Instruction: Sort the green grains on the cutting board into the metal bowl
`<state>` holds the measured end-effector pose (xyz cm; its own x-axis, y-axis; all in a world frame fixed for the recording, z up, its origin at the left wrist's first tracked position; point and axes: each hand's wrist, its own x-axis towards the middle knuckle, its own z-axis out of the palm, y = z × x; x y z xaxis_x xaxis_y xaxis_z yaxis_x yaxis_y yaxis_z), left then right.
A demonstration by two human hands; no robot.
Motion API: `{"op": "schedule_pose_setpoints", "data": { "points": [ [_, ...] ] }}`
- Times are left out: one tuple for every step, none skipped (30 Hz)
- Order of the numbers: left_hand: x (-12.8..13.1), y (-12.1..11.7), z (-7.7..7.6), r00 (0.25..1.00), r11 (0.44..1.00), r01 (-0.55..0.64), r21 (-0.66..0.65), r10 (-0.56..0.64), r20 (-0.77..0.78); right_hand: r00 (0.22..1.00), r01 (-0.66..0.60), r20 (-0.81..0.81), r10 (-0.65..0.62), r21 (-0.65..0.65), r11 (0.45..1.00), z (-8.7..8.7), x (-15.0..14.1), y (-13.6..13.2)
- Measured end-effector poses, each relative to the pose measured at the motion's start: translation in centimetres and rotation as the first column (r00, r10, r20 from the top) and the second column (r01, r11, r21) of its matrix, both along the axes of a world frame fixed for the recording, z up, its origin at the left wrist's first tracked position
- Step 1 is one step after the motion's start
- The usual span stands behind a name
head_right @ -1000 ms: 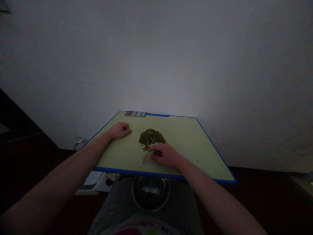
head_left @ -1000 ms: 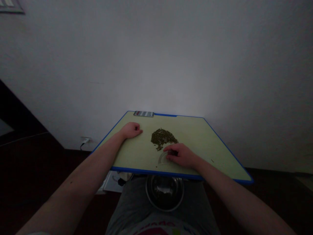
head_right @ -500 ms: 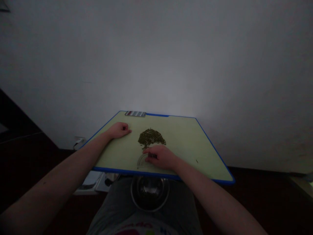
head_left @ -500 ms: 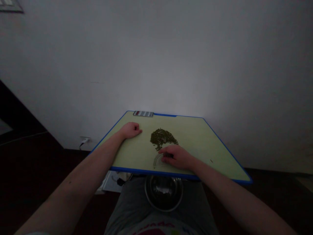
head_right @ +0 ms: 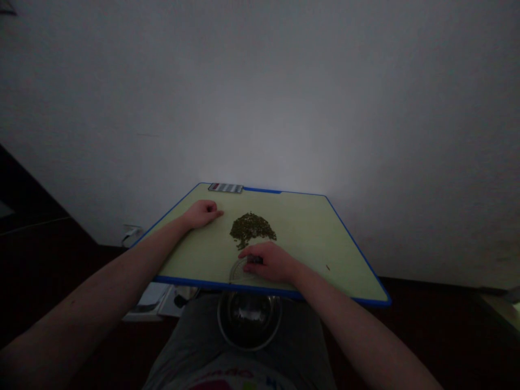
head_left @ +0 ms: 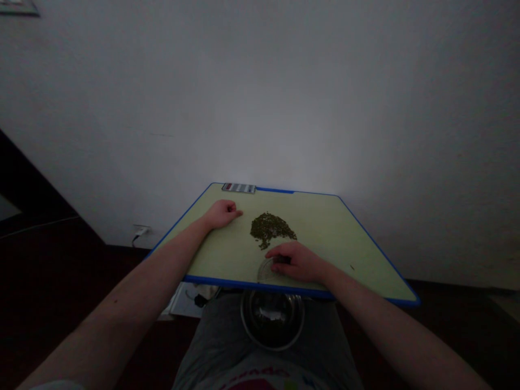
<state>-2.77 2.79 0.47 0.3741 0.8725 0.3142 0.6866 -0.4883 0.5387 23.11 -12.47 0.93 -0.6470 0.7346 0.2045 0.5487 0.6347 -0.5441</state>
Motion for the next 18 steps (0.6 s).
{"op": "schedule_pose_setpoints", "data": {
  "points": [
    [0.4, -0.1, 0.0, 0.997, 0.999, -0.006, -0.042, 0.009, 0.075, 1.0, 0.004, -0.016, -0.004, -0.023, 1.0, 0.0, 0.0, 0.0],
    [0.9, -0.2, 0.0, 0.987, 0.995, -0.004, -0.101, 0.02, 0.159, 0.999, 0.006, -0.031, -0.007, -0.045, 0.999, 0.0, 0.1, -0.1],
    [1.3, -0.3, 0.0, 0.969, 0.987, 0.017, -0.159, 0.023, 0.245, 0.999, 0.005, -0.044, -0.007, -0.062, 0.998, 0.0, 0.1, -0.1],
    [1.6, -0.4, 0.0, 0.942, 0.976, 0.052, -0.209, 0.022, 0.334, 0.999, 0.007, -0.053, -0.011, -0.073, 0.997, -0.1, 0.1, -0.1],
    [2.0, -0.4, 0.0, 0.91, 0.963, 0.086, -0.257, 0.029, 0.413, 0.998, 0.011, -0.059, -0.016, -0.08, 0.997, -0.1, 0.1, -0.1],
    [2.2, -0.4, -0.1, 0.881, 0.949, 0.119, -0.291, 0.035, 0.473, 0.998, 0.017, -0.064, -0.022, -0.082, 0.996, -0.1, 0.1, -0.1],
    [2.4, -0.4, -0.1, 0.855, 0.938, 0.153, -0.312, 0.033, 0.518, 0.997, 0.022, -0.069, -0.027, -0.084, 0.996, -0.1, 0.0, 0.0],
    [2.5, -0.3, -0.1, 0.834, 0.93, 0.171, -0.324, 0.038, 0.551, 0.997, 0.025, -0.076, -0.032, -0.085, 0.996, -0.1, 0.0, 0.0],
    [2.5, -0.3, -0.2, 0.824, 0.928, 0.177, -0.327, 0.042, 0.564, 0.996, 0.026, -0.081, -0.033, -0.086, 0.996, -0.1, -0.1, 0.1],
    [2.5, -0.2, -0.2, 0.829, 0.931, 0.168, -0.324, 0.044, 0.557, 0.996, 0.023, -0.085, -0.031, -0.087, 0.996, -0.1, -0.1, 0.1],
    [2.4, -0.2, -0.3, 0.848, 0.939, 0.147, -0.311, 0.042, 0.528, 0.996, 0.018, -0.088, -0.026, -0.091, 0.996, -0.1, -0.2, 0.1],
    [2.3, -0.2, -0.3, 0.88, 0.951, 0.121, -0.284, 0.029, 0.474, 0.996, 0.012, -0.09, -0.021, -0.095, 0.995, -0.1, -0.2, 0.1],
    [2.1, -0.2, -0.3, 0.917, 0.966, 0.097, -0.239, 0.007, 0.399, 0.996, 0.008, -0.09, -0.017, -0.101, 0.995, -0.1, -0.2, 0.2],
    [1.9, -0.2, -0.3, 0.95, 0.981, 0.086, -0.174, -0.028, 0.312, 0.996, 0.005, -0.091, -0.015, -0.107, 0.994, -0.1, -0.2, 0.2],
    [1.7, -0.3, -0.2, 0.973, 0.991, 0.087, -0.104, -0.062, 0.222, 0.996, 0.004, -0.093, -0.015, -0.113, 0.994, -0.1, -0.2, 0.2],
    [1.5, -0.3, -0.2, 0.986, 0.995, 0.094, -0.037, -0.088, 0.142, 0.995, 0.006, -0.097, -0.017, -0.118, 0.993, -0.2, -0.2, 0.2],
    [1.3, -0.4, -0.1, 0.991, 0.994, 0.105, 0.006, -0.105, 0.081, 0.995, 0.007, -0.1, -0.019, -0.122, 0.992, -0.2, -0.2, 0.1],
    [1.1, -0.4, -0.1, 0.993, 0.993, 0.115, 0.032, -0.116, 0.034, 0.994, 0.008, -0.104, -0.022, -0.128, 0.992, -0.2, -0.1, 0.1]
  ]
}}
